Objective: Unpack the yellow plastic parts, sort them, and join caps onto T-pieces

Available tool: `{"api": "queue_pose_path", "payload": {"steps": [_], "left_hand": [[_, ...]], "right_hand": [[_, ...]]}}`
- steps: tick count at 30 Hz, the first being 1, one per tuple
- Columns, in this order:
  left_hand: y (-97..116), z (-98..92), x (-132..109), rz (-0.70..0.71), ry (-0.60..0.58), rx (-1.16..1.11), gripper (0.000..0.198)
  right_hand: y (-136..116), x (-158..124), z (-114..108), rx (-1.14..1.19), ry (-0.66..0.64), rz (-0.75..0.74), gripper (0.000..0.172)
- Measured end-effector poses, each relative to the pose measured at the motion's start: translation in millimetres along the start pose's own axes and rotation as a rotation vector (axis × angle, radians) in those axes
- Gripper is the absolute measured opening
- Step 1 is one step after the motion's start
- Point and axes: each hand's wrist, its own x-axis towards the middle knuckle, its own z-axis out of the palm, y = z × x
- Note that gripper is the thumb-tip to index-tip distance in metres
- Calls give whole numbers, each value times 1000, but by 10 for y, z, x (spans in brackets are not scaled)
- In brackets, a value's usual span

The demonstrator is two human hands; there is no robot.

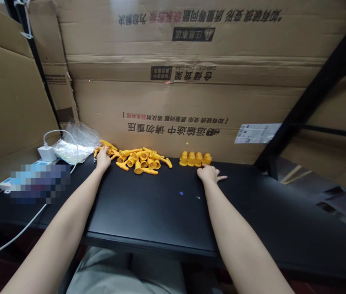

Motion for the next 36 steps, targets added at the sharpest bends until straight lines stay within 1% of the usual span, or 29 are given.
{"api": "queue_pose_path", "payload": {"steps": [3,5,7,11,12,14,16,17,18,20,22,24,27,29,32,34,36], "left_hand": [[-15,33,62,54,-47,63,43],[-27,40,96,49,-69,127,43],[-38,35,126,-13,-81,182,38],[-15,1,168,-157,-73,241,17],[3,-11,171,-183,-64,261,16],[47,-37,163,-222,-60,337,23],[87,-64,136,-229,-80,443,32],[100,-76,117,-211,-95,488,35],[108,-87,96,-178,-111,517,36],[111,-101,54,-112,-135,539,33],[104,-108,21,-73,-145,532,28],[102,-108,-1,-69,-150,518,27],[124,-100,-27,-74,-157,505,29],[154,-93,-51,-92,-140,495,32],[223,-86,-100,-142,-81,466,34],[289,-84,-124,-154,-34,426,36],[374,-76,-131,-142,15,348,36]], "right_hand": [[7,13,16,6,1,-13,41],[14,27,30,12,1,-16,41],[17,34,41,23,9,-15,40],[3,15,31,56,52,-11,36],[-6,3,17,62,75,-10,34],[-32,-24,-25,80,144,-31,32],[-70,-57,-79,112,227,-96,31],[-96,-77,-105,130,263,-146,32],[-127,-99,-128,146,288,-204,31],[-208,-156,-156,168,295,-347,30],[-312,-231,-149,182,249,-515,28],[-434,-322,-109,199,172,-679,28],[-630,-470,-10,232,34,-863,31],[-751,-561,58,226,-54,-891,34],[-892,-662,135,156,-159,-850,41],[-949,-707,164,104,-193,-838,43],[-977,-739,174,65,-196,-846,44]]}}
